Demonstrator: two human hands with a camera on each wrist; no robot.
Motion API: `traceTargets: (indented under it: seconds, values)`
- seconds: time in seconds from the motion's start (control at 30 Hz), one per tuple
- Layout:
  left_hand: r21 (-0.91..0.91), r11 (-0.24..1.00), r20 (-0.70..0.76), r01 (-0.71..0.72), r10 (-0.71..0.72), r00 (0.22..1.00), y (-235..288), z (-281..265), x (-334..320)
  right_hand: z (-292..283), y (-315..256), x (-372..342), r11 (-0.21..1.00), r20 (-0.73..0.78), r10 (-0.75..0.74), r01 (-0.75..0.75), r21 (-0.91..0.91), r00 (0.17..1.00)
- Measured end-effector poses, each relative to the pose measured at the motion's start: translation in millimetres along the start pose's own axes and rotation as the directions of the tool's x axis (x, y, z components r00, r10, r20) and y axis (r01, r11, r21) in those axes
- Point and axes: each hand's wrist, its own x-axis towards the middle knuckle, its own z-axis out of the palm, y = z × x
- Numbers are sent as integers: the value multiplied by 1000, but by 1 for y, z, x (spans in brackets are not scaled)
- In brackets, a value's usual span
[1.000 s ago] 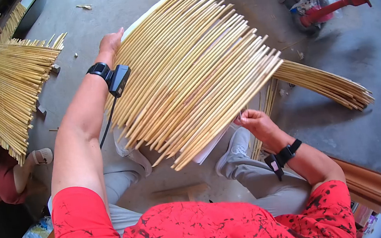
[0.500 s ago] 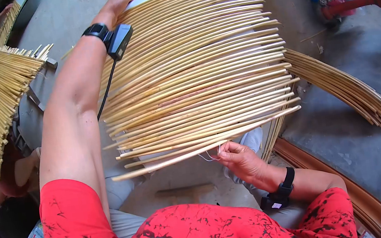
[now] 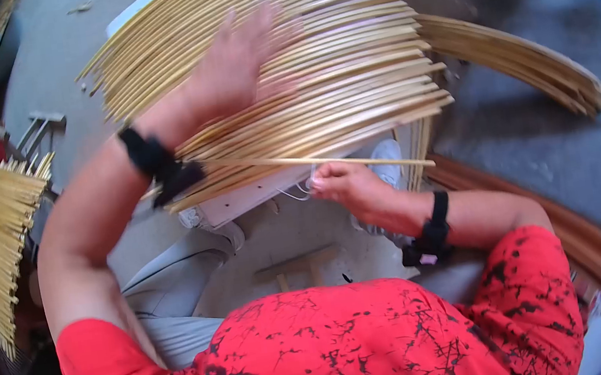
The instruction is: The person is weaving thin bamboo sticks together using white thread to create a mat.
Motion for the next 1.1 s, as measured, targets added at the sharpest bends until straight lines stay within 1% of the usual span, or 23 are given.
traceTargets:
  seconds: [0.03,0.07,0.1,0.13,0.17,0.2,0.23,0.27,0.3,0.4,0.43,0.5,0.57,0.63,0.7,0.73,0.77,0.83,0.9,0.97,1.03,1.07,1.1]
  values:
    - [-104,991,185,-86,104,977,31,-13,-16,-3,0,3,999,43,-22,24,-28,999]
    - [-175,979,288,-103,151,946,55,-16,-31,-8,-1,4,997,96,-44,50,-62,994]
    - [-200,977,326,-72,136,935,70,-7,-50,-13,-3,5,996,90,-62,68,-56,994]
    - [-155,988,365,-8,65,929,85,2,-66,-19,-1,5,991,116,-68,80,-106,991]
    - [-138,990,362,-19,68,930,97,7,-70,-20,-2,3,983,146,-65,89,-158,987]
    - [-44,998,313,39,-23,949,103,8,-73,-21,-6,-1,978,121,-51,74,-197,991]
    - [50,993,253,104,-113,961,108,6,-76,-20,-14,-6,975,144,-65,93,-200,987]
    - [40,987,243,155,-160,957,114,4,-78,-21,-23,-10,950,145,2,43,-309,989]
    - [64,985,237,162,-172,956,120,3,-82,-23,-33,-14,909,134,71,-8,-417,988]
    - [119,941,183,317,-334,925,128,11,-87,-43,-63,-18,711,112,0,79,-698,994]
    - [133,939,166,316,-335,927,130,13,-89,-46,-75,-30,635,118,-27,109,-765,993]
    - [164,908,109,385,-405,908,133,16,-90,-50,-97,-51,573,140,-93,168,-802,986]
    - [185,896,110,403,-426,898,135,16,-90,-50,-109,-68,506,168,-207,252,-825,964]
    - [160,881,143,446,-468,872,137,18,-90,-57,-114,-68,532,214,-263,326,-781,941]
    - [228,863,136,451,-487,863,138,24,-91,-39,-117,-93,647,279,-276,392,-654,920]
    - [208,863,126,460,-490,862,138,25,-91,-25,-119,-109,667,299,-309,430,-608,903]
    - [188,863,116,469,-494,862,137,26,-91,-13,-123,-126,661,300,-308,430,-615,903]
    - [183,860,121,477,-501,857,137,29,-93,11,-130,-163,652,420,-342,534,-538,841]
    - [174,860,121,480,-503,856,136,28,-90,30,-139,-214,483,513,-373,634,-604,773]
    - [180,856,126,485,-509,851,138,26,-89,45,-140,-274,263,582,-453,724,-637,676]
    - [176,849,119,498,-521,845,142,22,-87,63,-109,-344,290,410,-688,744,-602,599]
    - [198,836,135,511,-540,831,144,22,-87,64,-113,-364,281,412,-688,743,-608,597]
    - [222,824,155,521,-557,816,145,21,-86,59,-121,-384,358,646,-502,818,-450,575]
